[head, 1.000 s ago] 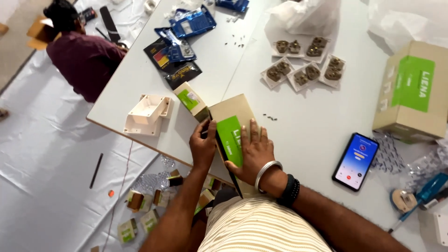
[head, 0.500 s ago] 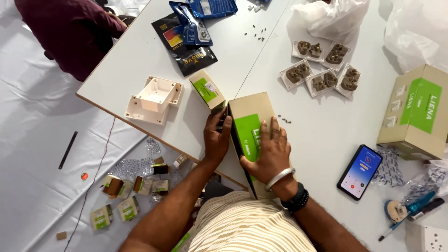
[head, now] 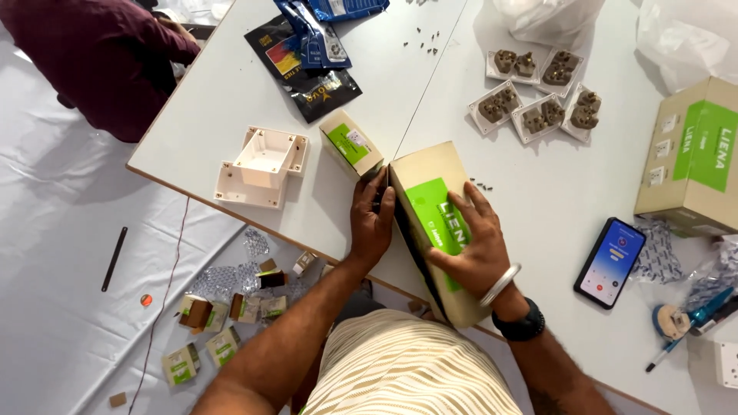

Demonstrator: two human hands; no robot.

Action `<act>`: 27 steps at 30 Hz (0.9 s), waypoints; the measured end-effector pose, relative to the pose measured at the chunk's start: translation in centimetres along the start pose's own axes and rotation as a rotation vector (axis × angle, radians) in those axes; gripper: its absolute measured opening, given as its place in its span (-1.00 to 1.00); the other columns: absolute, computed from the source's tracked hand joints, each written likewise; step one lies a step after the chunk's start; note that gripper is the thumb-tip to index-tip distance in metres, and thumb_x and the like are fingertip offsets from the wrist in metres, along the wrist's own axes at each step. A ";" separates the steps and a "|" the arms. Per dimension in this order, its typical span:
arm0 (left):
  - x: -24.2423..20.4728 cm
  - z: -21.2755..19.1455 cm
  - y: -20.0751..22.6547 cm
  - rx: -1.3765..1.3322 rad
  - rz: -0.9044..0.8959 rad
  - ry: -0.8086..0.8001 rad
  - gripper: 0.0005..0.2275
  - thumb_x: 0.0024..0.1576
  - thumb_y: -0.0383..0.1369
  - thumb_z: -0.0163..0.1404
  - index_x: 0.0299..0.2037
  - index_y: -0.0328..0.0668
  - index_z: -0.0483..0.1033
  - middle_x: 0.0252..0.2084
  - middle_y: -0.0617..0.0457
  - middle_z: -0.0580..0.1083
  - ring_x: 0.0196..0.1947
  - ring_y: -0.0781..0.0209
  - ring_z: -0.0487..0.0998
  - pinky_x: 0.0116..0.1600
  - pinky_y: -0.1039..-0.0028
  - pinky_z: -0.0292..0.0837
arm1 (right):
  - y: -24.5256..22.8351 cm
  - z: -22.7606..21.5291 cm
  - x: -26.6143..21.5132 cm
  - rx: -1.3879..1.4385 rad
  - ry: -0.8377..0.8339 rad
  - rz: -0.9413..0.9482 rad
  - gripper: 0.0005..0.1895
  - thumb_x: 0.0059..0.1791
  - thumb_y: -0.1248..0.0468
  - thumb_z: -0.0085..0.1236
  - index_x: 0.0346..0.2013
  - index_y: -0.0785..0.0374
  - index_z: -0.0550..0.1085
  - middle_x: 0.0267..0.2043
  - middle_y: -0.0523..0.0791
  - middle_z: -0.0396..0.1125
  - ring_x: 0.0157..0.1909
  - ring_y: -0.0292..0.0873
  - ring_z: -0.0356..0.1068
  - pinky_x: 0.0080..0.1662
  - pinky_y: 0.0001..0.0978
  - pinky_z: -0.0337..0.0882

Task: The recorder is unpacking, inspecting, and repacking electrical sockets and components into boxes on a large table.

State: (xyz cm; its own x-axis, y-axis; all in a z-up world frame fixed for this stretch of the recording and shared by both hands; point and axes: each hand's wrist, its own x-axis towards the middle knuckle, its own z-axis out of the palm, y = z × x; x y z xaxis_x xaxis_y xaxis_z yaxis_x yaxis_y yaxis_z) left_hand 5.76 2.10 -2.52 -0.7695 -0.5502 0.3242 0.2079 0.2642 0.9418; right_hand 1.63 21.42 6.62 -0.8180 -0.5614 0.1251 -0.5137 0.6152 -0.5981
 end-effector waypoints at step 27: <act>0.0 0.8 -0.9 0.005 -0.082 0.009 -0.58 0.31 -0.21 -0.04 0.31 -0.27 0.38 -0.10 -0.07 0.41 -0.17 0.18 0.42 -0.02 0.42 0.41 | 8.0 -8.6 0.4 0.610 -0.359 0.374 -0.28 0.03 0.07 0.05 0.44 0.21 0.15 0.36 0.02 0.28 0.31 -0.02 0.35 0.26 -0.08 0.35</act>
State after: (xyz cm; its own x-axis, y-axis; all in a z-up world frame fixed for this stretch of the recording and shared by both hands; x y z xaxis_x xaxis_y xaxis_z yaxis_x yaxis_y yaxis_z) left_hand 5.12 2.48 -3.40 -0.7782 -0.5774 0.2469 0.1417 0.2216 0.9648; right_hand -5.01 30.90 8.62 -0.7214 -0.5858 -0.3693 0.0950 0.4445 -0.8907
